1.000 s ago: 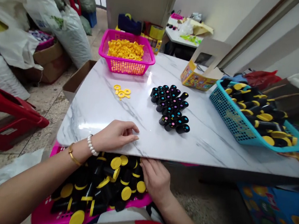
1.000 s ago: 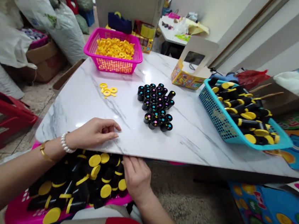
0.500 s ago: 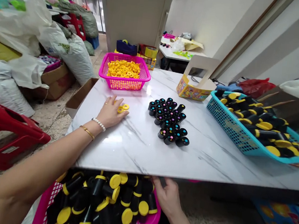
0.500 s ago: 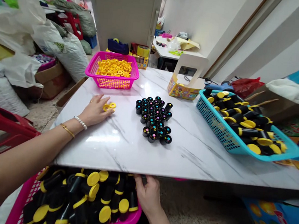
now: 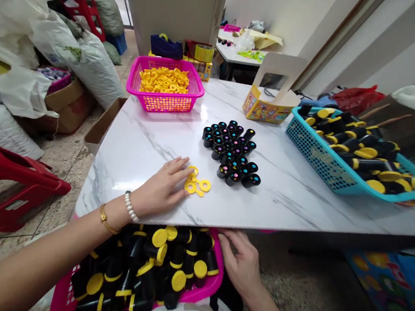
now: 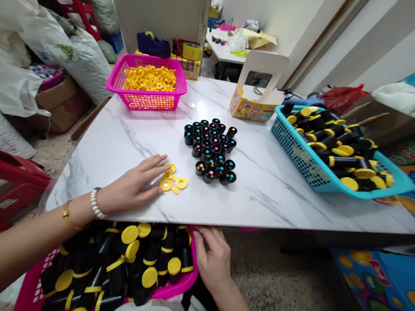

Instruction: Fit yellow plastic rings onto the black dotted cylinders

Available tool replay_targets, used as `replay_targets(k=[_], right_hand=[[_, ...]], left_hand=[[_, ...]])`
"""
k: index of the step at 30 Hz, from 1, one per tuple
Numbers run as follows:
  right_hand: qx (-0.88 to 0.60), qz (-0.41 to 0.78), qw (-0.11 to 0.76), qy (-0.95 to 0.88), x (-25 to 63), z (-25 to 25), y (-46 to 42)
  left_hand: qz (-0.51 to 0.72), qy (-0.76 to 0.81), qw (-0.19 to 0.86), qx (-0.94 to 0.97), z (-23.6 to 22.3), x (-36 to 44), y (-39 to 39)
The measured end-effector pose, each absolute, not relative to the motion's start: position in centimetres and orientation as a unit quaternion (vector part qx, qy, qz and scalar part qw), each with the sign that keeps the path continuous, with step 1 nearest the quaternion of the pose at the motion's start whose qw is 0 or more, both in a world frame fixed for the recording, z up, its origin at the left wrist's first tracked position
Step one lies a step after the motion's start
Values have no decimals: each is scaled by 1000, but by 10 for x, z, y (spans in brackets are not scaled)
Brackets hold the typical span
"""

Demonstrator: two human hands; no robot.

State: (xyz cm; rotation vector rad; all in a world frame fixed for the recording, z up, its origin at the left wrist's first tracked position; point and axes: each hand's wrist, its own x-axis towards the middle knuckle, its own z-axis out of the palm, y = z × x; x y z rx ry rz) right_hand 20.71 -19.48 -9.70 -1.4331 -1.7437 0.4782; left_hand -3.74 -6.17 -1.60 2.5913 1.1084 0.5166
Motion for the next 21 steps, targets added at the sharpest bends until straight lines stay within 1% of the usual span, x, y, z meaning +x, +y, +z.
replay_targets(k=[3, 6, 8, 10, 12, 14, 16, 18, 21], right_hand=[[-558, 207, 431, -678, 210, -85, -200], [-510, 201, 441, -711, 206, -63, -201], [-470, 161, 443, -746, 198, -50, -194], [-456, 97, 434, -771, 188, -39, -180], [-471, 43, 396, -787, 178, -34, -164], [-489, 15, 341, -803, 170, -34, -151], [-486, 4, 308, -818, 167, -37, -145], [-466, -7, 305, -830, 169, -44, -146], [-425, -14, 332, -842, 175, -57, -153]], left_hand=[[207, 394, 105, 889, -16, -45, -65], [205, 381, 75, 898, -16, -44, -72], [205, 379, 61, 900, -16, -40, -77], [208, 376, 55, 901, -16, -37, -82], [209, 375, 55, 902, -16, -37, -83], [209, 384, 51, 898, -17, -40, -81], [210, 402, 43, 890, -17, -44, -77], [224, 420, 37, 879, -14, -44, -73], [278, 432, 62, 856, -5, -30, -68]])
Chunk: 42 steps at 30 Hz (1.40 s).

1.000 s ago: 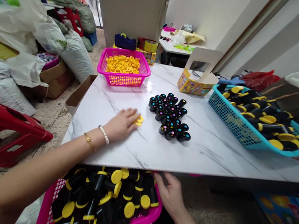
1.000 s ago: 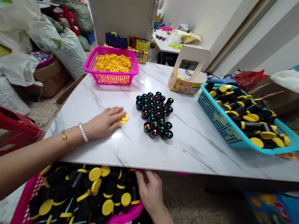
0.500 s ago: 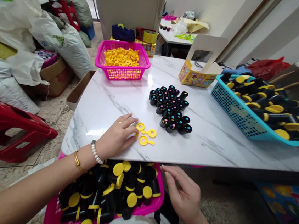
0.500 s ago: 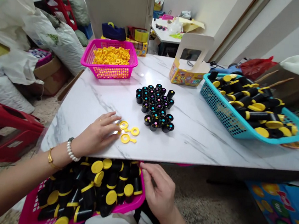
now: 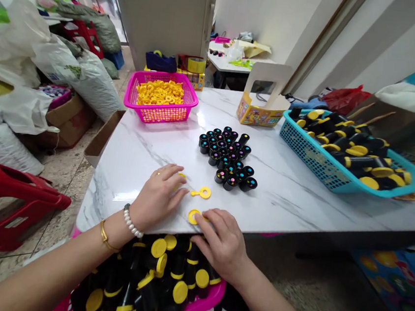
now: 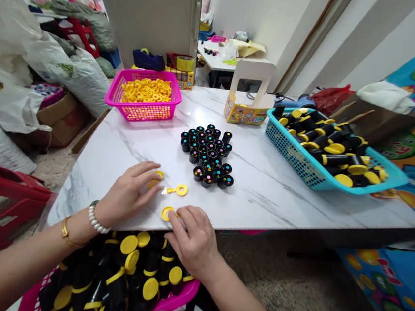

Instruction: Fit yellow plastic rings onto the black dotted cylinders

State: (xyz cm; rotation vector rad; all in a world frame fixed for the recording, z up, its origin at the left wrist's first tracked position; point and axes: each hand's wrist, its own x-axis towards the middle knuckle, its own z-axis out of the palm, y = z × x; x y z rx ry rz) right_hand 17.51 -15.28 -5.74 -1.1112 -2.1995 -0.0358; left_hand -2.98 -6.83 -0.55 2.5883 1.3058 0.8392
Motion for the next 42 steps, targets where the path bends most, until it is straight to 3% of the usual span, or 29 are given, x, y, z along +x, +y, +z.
replay_targets(k=[6, 10, 18, 26, 42], right_hand=[[-382, 71, 409, -825, 179, -62, -160], [-385, 178, 461, -779, 180, -51, -164], [-477, 318, 511, -640, 208, -32, -163], [-484, 483, 380, -623, 197, -1, -143], [-510, 573, 331, -549, 160, 1, -107]], left_hand=[[293, 435, 167, 835, -1, 31, -43], [282, 457, 183, 823, -7, 53, -21], [300, 438, 234, 814, 7, 11, -87], [308, 470, 235, 793, -22, -23, -121], [310, 445, 219, 811, -25, -22, -116]])
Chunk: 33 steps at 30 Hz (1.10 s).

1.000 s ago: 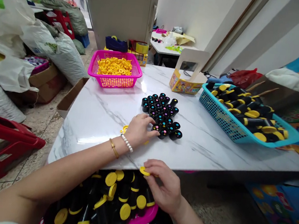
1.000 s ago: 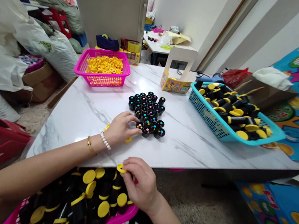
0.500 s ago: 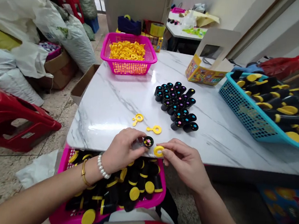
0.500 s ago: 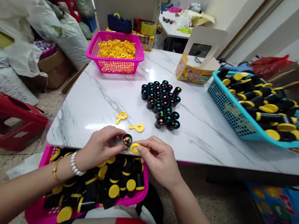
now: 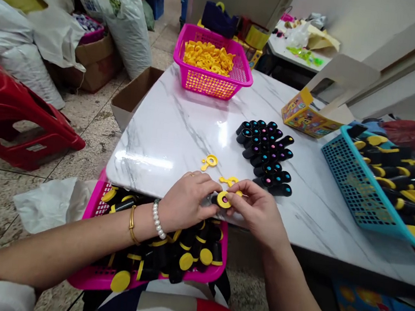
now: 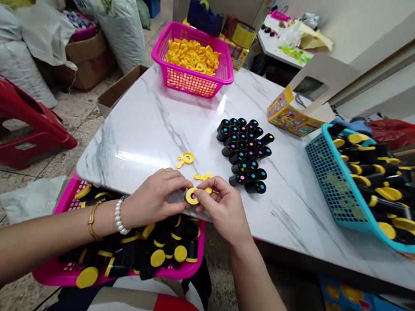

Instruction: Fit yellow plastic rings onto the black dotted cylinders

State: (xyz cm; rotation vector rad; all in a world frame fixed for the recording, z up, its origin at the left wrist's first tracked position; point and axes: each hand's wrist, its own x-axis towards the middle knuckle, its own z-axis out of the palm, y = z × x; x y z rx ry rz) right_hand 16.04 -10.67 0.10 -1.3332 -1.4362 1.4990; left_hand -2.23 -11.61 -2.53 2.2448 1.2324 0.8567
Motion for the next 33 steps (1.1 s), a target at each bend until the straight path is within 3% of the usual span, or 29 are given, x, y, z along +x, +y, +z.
replay_targets(k=[7, 20, 27, 33], right_hand=[[-508, 600, 312, -533, 159, 2, -108], [-480, 606, 324, -546, 164, -4, -112], [-437, 684, 274, -515, 168, 3, -108], [-450, 621, 272, -581, 163, 9, -108]], left_hand=[[283, 453, 247, 808, -15, -24, -120], [179, 435, 702, 534, 6, -14, -96], [202, 440, 709, 512, 7, -16, -102], [191, 429, 720, 511, 8, -16, -97]])
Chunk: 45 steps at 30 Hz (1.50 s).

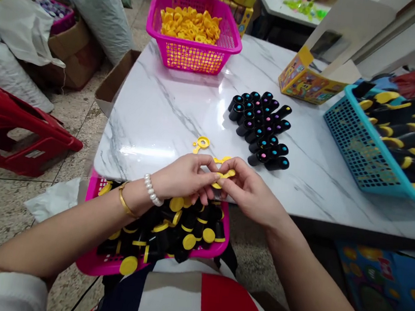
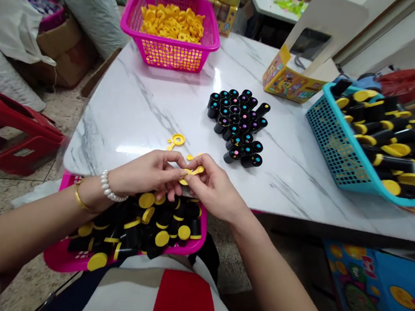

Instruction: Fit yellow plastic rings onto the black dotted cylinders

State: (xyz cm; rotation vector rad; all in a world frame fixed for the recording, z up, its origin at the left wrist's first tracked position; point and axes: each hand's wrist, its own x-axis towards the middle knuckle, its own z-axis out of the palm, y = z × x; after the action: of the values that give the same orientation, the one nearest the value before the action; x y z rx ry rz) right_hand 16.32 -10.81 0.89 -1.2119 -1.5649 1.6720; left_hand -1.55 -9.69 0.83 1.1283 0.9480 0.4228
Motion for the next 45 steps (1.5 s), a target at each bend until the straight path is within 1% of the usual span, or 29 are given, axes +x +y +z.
replay_targets(k=[2, 4, 5, 9, 11, 13, 15, 22, 27, 33, 36, 41, 45], right_hand=[[-442, 628, 270, -581, 164, 8, -106], [-435, 649, 267, -564, 165, 5, -105], [-435, 656, 272, -553, 165, 3, -105], [-445, 646, 318, -533, 164, -1, -110], [-453, 639, 324, -531, 161, -1, -113], [-456, 642, 320, -526, 159, 0, -116], [-457, 648, 317, -520, 159, 2, -116], [-481, 639, 308, -515, 161, 1, -115], [-511, 623, 316, -501, 161, 0, -113], [-503, 631, 333, -487, 160, -5, -111], [-505, 625, 326, -498, 159, -5, -111], [-510, 614, 317, -513, 156, -2, -114], [-529, 558, 333, -545, 154, -3, -119]], left_hand=[[188, 431, 715, 517, 8, -16, -98], [210, 428, 682, 555, 5, -17, -104], [232, 427, 646, 589, 3, -17, -108], [306, 434, 444, 722, -9, -17, -122], [315, 448, 385, 743, -13, -15, -126], [316, 468, 361, 742, -15, -14, -126], [313, 478, 362, 737, -14, -14, -125], [293, 457, 418, 729, -7, -19, -122], [277, 467, 412, 731, -11, -19, -120], [279, 460, 411, 736, -16, -19, -119], [286, 458, 411, 735, -12, -19, -121], [283, 465, 453, 706, -4, -20, -118], [262, 452, 514, 681, -4, -21, -111]])
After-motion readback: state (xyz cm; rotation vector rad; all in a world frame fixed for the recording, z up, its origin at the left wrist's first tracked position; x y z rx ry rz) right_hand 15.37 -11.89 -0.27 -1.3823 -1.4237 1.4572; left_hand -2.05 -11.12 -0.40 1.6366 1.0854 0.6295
